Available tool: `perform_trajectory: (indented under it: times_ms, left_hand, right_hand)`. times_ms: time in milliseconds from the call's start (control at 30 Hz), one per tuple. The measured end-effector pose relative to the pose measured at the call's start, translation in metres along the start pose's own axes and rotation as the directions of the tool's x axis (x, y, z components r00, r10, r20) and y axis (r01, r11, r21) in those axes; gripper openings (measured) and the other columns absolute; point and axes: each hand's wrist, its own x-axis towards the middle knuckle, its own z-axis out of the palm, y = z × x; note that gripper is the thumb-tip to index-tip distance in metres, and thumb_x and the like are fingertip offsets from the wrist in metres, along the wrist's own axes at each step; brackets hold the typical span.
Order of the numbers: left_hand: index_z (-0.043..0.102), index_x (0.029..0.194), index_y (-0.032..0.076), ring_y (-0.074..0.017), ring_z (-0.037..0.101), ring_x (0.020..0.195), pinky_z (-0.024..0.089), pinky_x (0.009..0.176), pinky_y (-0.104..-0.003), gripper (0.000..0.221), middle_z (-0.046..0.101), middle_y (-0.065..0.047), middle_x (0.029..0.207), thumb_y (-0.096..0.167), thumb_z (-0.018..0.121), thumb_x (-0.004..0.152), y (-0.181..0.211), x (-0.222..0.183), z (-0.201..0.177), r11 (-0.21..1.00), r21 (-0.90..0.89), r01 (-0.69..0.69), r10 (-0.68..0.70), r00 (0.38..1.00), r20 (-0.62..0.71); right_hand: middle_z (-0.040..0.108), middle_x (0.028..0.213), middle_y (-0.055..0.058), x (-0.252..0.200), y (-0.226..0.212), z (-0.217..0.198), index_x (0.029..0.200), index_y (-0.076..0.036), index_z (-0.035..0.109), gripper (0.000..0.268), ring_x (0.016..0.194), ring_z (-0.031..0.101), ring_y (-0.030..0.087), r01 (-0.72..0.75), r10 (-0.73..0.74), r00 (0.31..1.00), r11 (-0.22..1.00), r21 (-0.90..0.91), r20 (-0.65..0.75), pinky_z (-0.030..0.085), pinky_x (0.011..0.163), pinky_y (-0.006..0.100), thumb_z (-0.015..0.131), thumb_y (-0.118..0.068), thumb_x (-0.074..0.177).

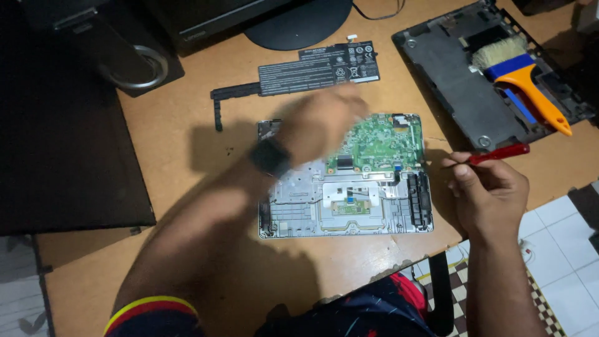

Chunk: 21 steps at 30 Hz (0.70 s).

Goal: Disconnecting internal components like the battery and ribbon cables from a laptop during disassembly.

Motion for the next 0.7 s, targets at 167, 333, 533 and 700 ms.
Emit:
perform_trajectory:
  times_ms: [167, 333, 533, 700]
  left_hand:
    - [0.073, 0.109, 0.003, -0.0293, 0.061, 0.094, 0.048, 0.082, -0.046, 0.026, 0.062, -0.014, 0.106, 0.013, 0.053, 0.096, -0.064, -0.06, -0.075, 0.977, 0.062, -0.205, 0.213, 0.905, -0.368]
    - [0.061, 0.111, 0.0, -0.0364, 0.059, 0.082, 0.043, 0.072, -0.05, 0.031, 0.063, -0.015, 0.089, 0.011, 0.042, 0.09, -0.079, -0.104, -0.087, 0.978, 0.192, 0.078, 0.004, 0.918, -0.396]
    - [0.069, 0.085, 0.01, -0.031, 0.062, 0.078, 0.044, 0.064, -0.048, 0.016, 0.069, -0.011, 0.084, 0.01, 0.053, 0.081, -0.125, -0.102, -0.056, 0.94, 0.205, 0.271, -0.154, 0.878, -0.454]
    - [0.065, 0.075, 0.017, -0.0318, 0.059, 0.072, 0.046, 0.057, -0.046, 0.028, 0.059, -0.006, 0.087, -0.006, 0.051, 0.07, -0.125, -0.1, -0.044, 0.89, 0.196, 0.412, -0.301, 0.853, -0.425]
  right_hand:
    - [0.071, 0.108, 0.013, -0.002, -0.011, 0.006, 0.105, 0.001, 0.066, 0.01, 0.083, 0.063, 0.015, -0.043, 0.042, 0.999, 0.995, -0.095, -0.016, 0.051, 0.067, 0.024, 0.066, -0.008, 0.107]
    - [0.071, 0.112, 0.015, -0.004, -0.014, 0.007, 0.111, 0.002, 0.067, 0.007, 0.102, 0.07, 0.022, -0.012, 0.019, 0.999, 0.977, -0.213, 0.029, 0.056, 0.084, 0.029, 0.066, -0.004, 0.107]
    - [0.07, 0.113, 0.014, -0.003, -0.007, 0.004, 0.105, 0.0, 0.069, 0.006, 0.109, 0.068, 0.023, 0.09, -0.076, 0.994, 0.974, -0.207, 0.073, 0.055, 0.096, 0.031, 0.07, -0.006, 0.104]
    - [0.067, 0.102, 0.011, -0.005, -0.018, 0.011, 0.111, 0.004, 0.07, 0.006, 0.086, 0.062, 0.018, -0.014, 0.028, 0.998, 0.975, -0.223, 0.057, 0.05, 0.081, 0.024, 0.067, 0.002, 0.106]
